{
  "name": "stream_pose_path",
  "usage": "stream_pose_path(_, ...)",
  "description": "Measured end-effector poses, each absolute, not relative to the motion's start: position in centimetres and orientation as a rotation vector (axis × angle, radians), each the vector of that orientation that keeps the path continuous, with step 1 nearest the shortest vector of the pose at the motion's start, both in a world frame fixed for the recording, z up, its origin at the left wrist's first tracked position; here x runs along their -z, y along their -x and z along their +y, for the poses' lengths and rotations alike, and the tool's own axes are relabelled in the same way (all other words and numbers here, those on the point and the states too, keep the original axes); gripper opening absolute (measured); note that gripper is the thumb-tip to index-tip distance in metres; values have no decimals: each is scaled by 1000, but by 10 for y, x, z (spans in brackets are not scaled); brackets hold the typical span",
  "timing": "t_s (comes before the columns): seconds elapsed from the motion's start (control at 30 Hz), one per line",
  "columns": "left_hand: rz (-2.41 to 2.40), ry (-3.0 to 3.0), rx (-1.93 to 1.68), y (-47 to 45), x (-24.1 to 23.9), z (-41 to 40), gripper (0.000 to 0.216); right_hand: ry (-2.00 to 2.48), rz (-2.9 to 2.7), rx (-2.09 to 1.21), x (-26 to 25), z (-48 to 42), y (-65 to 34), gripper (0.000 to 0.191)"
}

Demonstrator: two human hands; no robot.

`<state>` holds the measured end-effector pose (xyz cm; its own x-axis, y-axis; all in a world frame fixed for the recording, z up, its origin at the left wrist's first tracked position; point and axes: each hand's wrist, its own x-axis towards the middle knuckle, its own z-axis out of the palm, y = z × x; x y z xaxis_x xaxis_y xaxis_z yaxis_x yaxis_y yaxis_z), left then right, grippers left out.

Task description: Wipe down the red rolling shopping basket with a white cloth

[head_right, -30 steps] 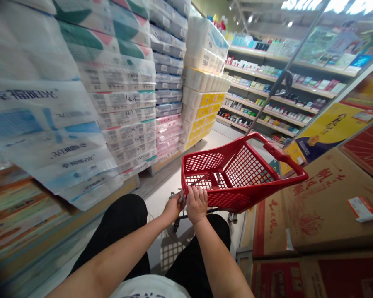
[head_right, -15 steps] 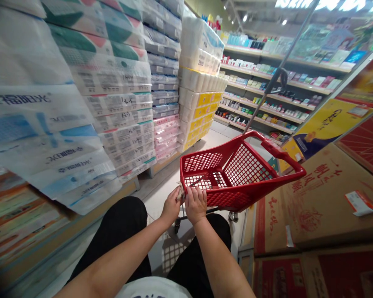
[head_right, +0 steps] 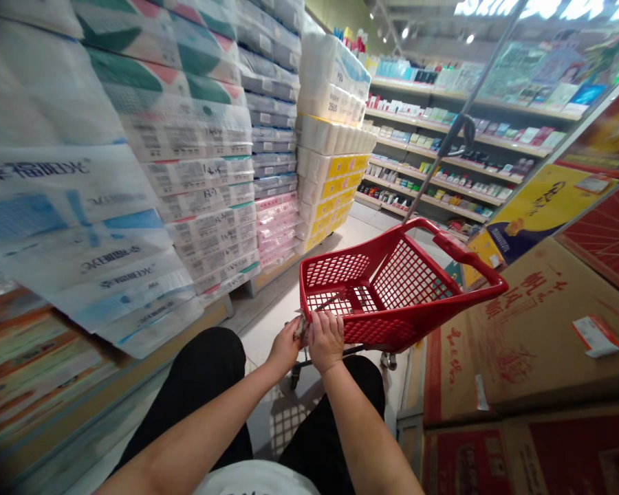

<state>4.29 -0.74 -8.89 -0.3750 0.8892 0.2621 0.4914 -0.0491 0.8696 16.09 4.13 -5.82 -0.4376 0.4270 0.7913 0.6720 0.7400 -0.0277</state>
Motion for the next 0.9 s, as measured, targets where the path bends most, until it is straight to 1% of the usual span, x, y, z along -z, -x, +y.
stream_pose_path(0.13,1879,-1494,-1472,-47,95,-11,57,822,-2096,347,57,40,-161,34)
stream_pose_path(0.27,1874,-1538,-1392,-51,105,-14,55,813,-2099,327,57,40,-162,34)
stream_pose_path(0.33,1907,-1527,-1407,-53,108,-14,55,809,-2106,322,57,40,-163,35)
stream_pose_path(0.43,1908,-1553,-1465,-55,106,-12,57,799,-2113,316,56,41,-163,36)
stream_pose_path(0.57,1918,-1525,-1417,-58,100,-9,58,788,-2114,301,56,41,-164,37)
stream_pose_path(0.67,1937,-1490,-1444,-59,99,-9,58,774,-2112,296,55,42,-163,38)
stream_pose_path(0.9,1946,-1460,-1419,-53,100,-11,55,761,-2100,287,56,41,-163,36)
